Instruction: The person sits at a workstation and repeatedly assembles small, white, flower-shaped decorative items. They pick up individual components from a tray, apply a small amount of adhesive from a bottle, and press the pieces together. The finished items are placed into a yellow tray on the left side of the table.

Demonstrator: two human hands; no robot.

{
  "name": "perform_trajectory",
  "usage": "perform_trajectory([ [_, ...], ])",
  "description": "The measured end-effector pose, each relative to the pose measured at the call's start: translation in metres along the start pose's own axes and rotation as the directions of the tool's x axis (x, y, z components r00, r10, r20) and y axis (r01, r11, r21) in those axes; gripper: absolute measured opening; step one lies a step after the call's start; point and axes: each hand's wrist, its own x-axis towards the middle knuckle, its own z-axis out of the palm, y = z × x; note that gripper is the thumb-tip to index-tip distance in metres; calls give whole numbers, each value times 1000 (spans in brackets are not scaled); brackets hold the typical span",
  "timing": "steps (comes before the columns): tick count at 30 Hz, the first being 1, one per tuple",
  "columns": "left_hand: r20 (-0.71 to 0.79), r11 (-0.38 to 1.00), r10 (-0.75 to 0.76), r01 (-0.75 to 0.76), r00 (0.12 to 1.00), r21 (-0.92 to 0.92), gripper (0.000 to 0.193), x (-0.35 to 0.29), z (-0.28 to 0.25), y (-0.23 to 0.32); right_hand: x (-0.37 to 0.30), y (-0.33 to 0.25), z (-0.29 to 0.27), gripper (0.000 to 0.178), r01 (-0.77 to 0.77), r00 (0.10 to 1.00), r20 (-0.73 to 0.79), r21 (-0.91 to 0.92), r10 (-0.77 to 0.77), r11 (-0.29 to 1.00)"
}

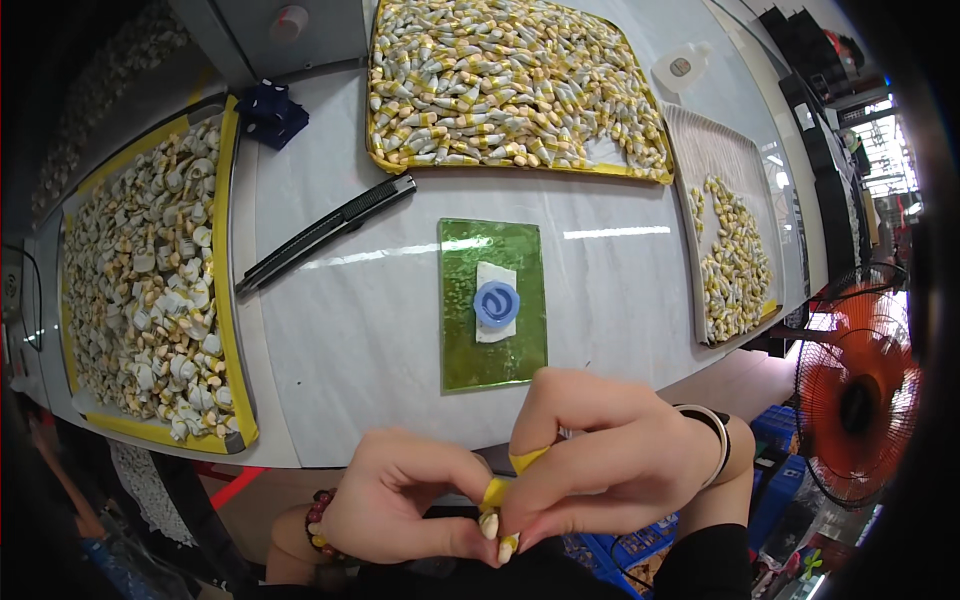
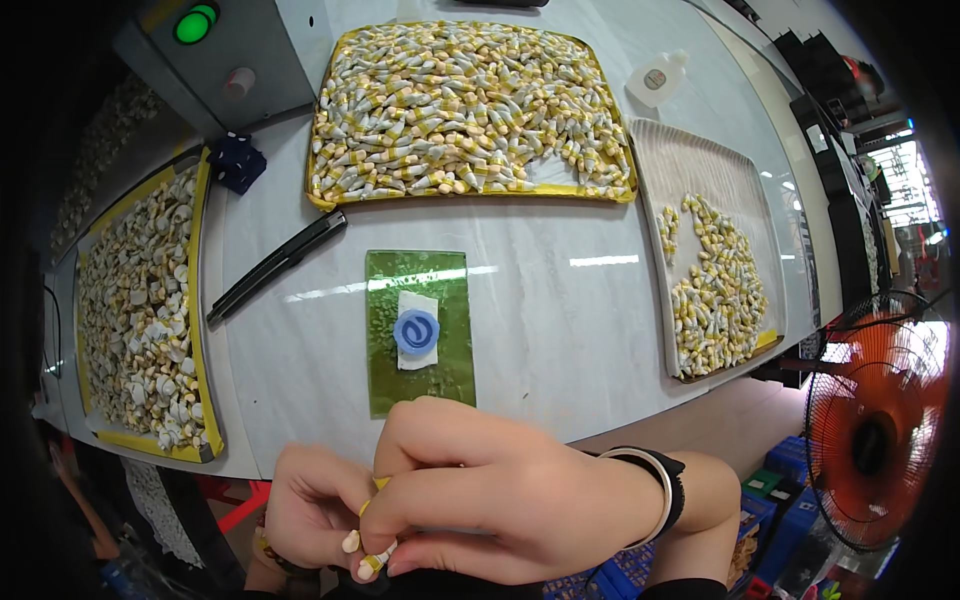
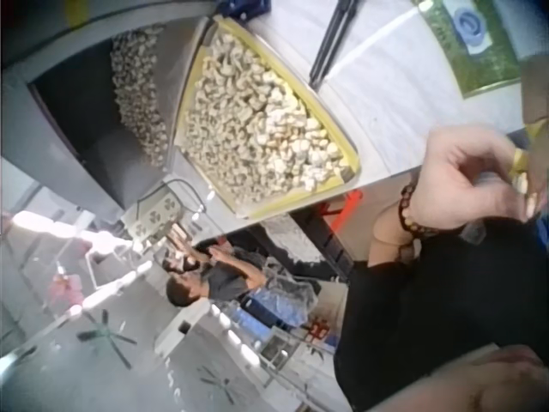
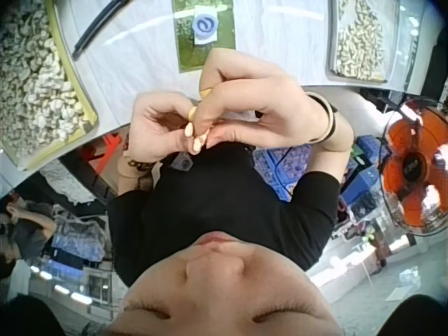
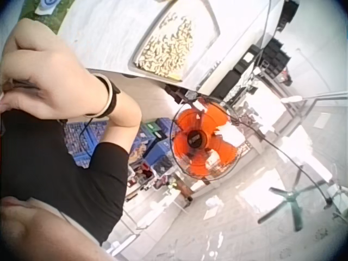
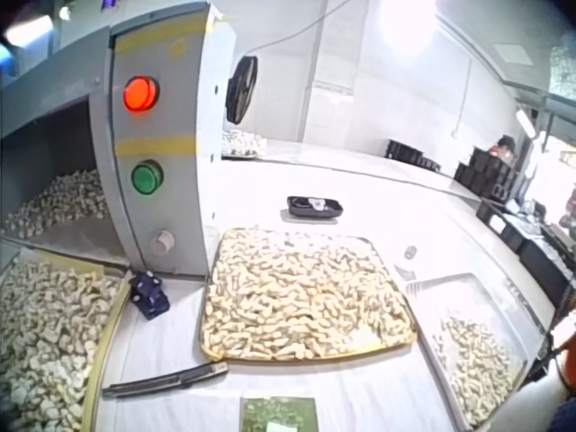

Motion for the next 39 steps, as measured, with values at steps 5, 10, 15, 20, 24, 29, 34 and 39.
perform_trajectory([
  [5, -10, 999, -44, 44, 999, -6, 19, 0, 3, -1, 0, -5, 1, 16, -41, 999, 7, -141, 43, 989],
  [10, 9, 997, -62, 62, 998, -46, 18, -2, 3, -3, 2, -7, 1, 17, -45, 998, 40, -155, 52, 987],
  [15, 13, 998, -55, 55, 998, -24, 20, -3, 2, -4, -2, -6, 1, 17, -83, 996, 14, -83, 84, 993],
  [20, -4, 998, -2, 2, 1000, 60, 23, -3, 4, -3, -8, 0, 4, 17, -46, 997, -63, 95, 52, 994],
  [24, 26, 999, 37, -39, 999, 38, 24, -2, 3, -4, -11, 0, 4, 18, -41, 991, -125, 112, 55, 993],
  [29, -12, 998, 44, -44, 999, -33, 24, -3, 6, -7, -13, -1, 4, 16, -11, 993, -118, 48, 16, 999],
  [34, -12, 999, 51, -51, 999, 18, 27, -3, 7, -6, -13, -4, 6, 16, -85, 989, -115, 39, 89, 996],
  [39, -17, 981, 84, -80, 996, 175, 31, -4, 7, -6, -12, -3, 4, 16, -73, 996, -37, 85, 76, 994],
])
